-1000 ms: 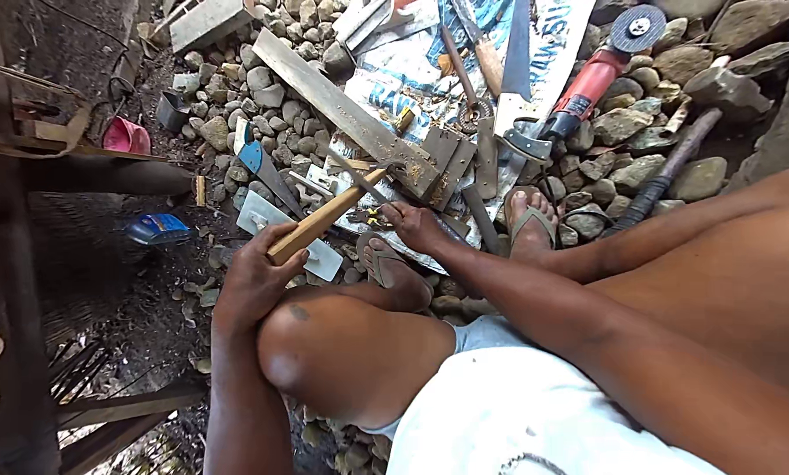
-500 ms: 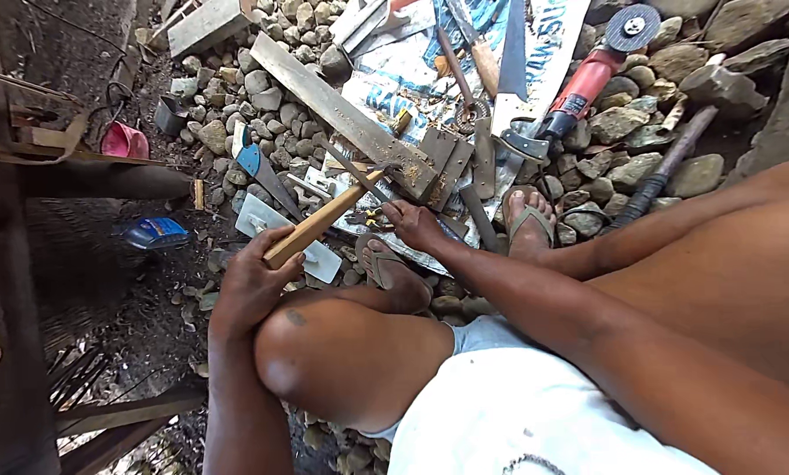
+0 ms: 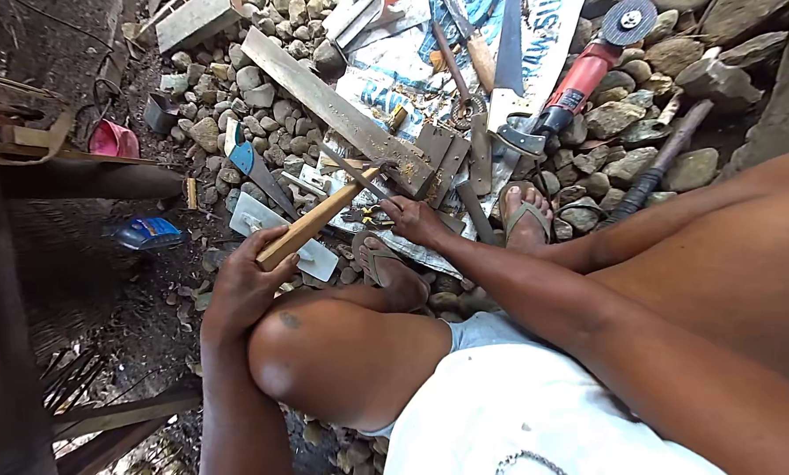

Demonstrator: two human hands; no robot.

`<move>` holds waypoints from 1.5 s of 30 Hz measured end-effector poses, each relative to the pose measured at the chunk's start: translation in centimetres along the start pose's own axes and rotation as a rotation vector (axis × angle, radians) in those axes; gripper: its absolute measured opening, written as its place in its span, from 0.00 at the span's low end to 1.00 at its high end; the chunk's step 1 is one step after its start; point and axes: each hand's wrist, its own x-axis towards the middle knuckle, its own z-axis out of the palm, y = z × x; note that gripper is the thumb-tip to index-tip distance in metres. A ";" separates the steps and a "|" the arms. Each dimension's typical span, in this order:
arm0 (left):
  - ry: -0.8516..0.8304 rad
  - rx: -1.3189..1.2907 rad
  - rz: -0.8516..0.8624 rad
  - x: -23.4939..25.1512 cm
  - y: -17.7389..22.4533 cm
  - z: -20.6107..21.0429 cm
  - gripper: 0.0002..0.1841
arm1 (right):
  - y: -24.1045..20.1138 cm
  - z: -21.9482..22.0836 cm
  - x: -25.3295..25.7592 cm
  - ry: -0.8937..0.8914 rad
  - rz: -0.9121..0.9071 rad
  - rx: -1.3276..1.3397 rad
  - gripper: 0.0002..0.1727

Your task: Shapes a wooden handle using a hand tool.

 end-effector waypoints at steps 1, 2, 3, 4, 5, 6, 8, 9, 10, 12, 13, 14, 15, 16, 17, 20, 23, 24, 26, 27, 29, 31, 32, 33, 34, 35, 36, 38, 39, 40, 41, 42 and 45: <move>0.005 0.010 0.001 -0.1 0.1 0.0 0.27 | 0.0 0.1 -0.1 -0.003 0.001 -0.019 0.36; 0.011 0.022 0.008 -0.1 0.2 -0.1 0.27 | -0.2 0.2 0.1 0.000 0.006 -0.029 0.36; 0.016 0.042 0.020 -0.2 0.3 -0.2 0.27 | -0.6 0.2 0.2 0.003 0.013 -0.033 0.36; 0.014 0.077 0.044 -0.2 0.3 -0.2 0.28 | -1.0 0.2 -0.1 -0.002 0.022 -0.030 0.36; 0.008 0.123 0.067 -0.2 0.4 -0.3 0.28 | -1.6 0.2 -0.6 -0.004 0.013 -0.034 0.36; 0.008 0.161 0.081 -0.1 0.5 -0.3 0.28 | -2.3 0.1 -1.3 -0.012 -0.027 -0.043 0.36; 0.018 0.196 0.080 -0.1 0.6 -0.3 0.28 | -3.6 0.6 -3.3 -0.004 -0.182 -0.060 0.34; 0.023 0.201 0.068 -0.1 0.6 -0.3 0.28 | -3.9 1.3 -4.0 0.035 -0.270 -0.062 0.32; 0.030 0.202 0.052 -0.1 0.6 -0.3 0.28 | -4.2 1.8 -4.5 0.055 -0.319 -0.058 0.31; 0.036 0.201 0.021 -0.1 0.5 -0.3 0.28 | -3.9 1.5 -3.8 0.004 -0.252 -0.042 0.33; 0.038 0.195 0.009 -0.1 0.5 -0.3 0.28 | -3.1 1.1 -2.9 -0.005 -0.168 -0.024 0.34; 0.038 0.189 0.002 -0.1 0.4 -0.3 0.28 | -2.1 0.8 -1.9 -0.003 -0.067 -0.004 0.36; 0.037 0.180 0.002 -0.2 0.4 -0.2 0.28 | -1.1 0.6 -1.0 0.000 0.019 0.015 0.38; 0.036 0.173 0.006 -0.2 0.3 -0.2 0.28 | -0.3 0.3 -0.5 0.008 0.073 0.021 0.39; 0.037 0.169 0.010 -0.2 0.2 -0.2 0.28 | -0.1 0.1 -0.3 0.013 0.091 0.011 0.40; 0.035 0.122 0.003 -0.1 0.1 -0.2 0.29 | -0.8 0.3 -1.3 0.009 -0.030 0.014 0.36; 0.052 0.105 -0.010 -0.3 0.2 -0.2 0.29 | -1.0 0.5 -1.0 0.004 -0.037 0.000 0.37; 0.059 0.103 0.000 -0.3 0.1 -0.3 0.29 | -0.6 0.3 -0.4 0.002 0.026 0.009 0.38; 0.068 0.109 0.027 -0.2 0.1 -0.4 0.29 | 0.4 -0.2 0.3 -0.005 0.117 0.020 0.40; 0.074 0.109 0.039 -0.1 0.1 -0.5 0.29 | 0.5 -0.6 0.2 -0.012 0.117 0.014 0.40; 0.097 0.096 0.037 0.0 0.2 -0.4 0.31 | -0.6 -0.6 -0.9 -0.029 0.026 -0.008 0.38; 0.126 0.094 -0.003 0.0 0.1 -0.5 0.36 | -3.6 0.0 -3.0 -0.042 -0.143 -0.005 0.33; 0.138 0.095 -0.019 -0.1 0.2 -0.5 0.36 | -5.1 0.7 -4.4 -0.023 -0.241 0.001 0.30; 0.147 0.102 -0.025 -0.1 0.4 -0.4 0.36 | -6.5 1.0 -5.8 -0.026 -0.317 0.000 0.28; 0.153 0.114 -0.025 -0.1 0.5 -0.3 0.35 | -7.7 1.0 -6.7 -0.053 -0.368 -0.007 0.28; 0.156 0.127 -0.022 0.0 0.6 -0.2 0.33 | -8.4 1.0 -7.3 -0.079 -0.392 -0.024 0.28; 0.157 0.146 -0.015 0.0 0.6 -0.2 0.32 | -8.6 0.8 -7.6 -0.095 -0.388 -0.040 0.29; 0.146 0.180 0.005 -0.2 0.6 -0.2 0.32 | -7.5 1.0 -7.0 -0.057 -0.355 -0.034 0.31; 0.141 0.190 0.014 -0.2 0.5 -0.2 0.32 | -6.7 1.2 -6.6 -0.029 -0.329 -0.018 0.31; 0.139 0.196 0.019 -0.2 0.5 -0.3 0.32 | -6.3 1.1 -6.2 -0.018 -0.298 -0.010 0.32; 0.140 0.197 0.021 -0.2 0.4 -0.3 0.32 | -6.2 1.0 -6.3 -0.017 -0.290 -0.009 0.32; 0.141 0.195 0.023 -0.2 0.4 -0.3 0.32 | -6.6 1.0 -6.7 -0.029 -0.303 -0.016 0.31; 0.162 0.217 0.020 -0.3 0.8 0.0 0.31 | -8.1 0.9 -8.3 -0.095 -0.385 -0.034 0.29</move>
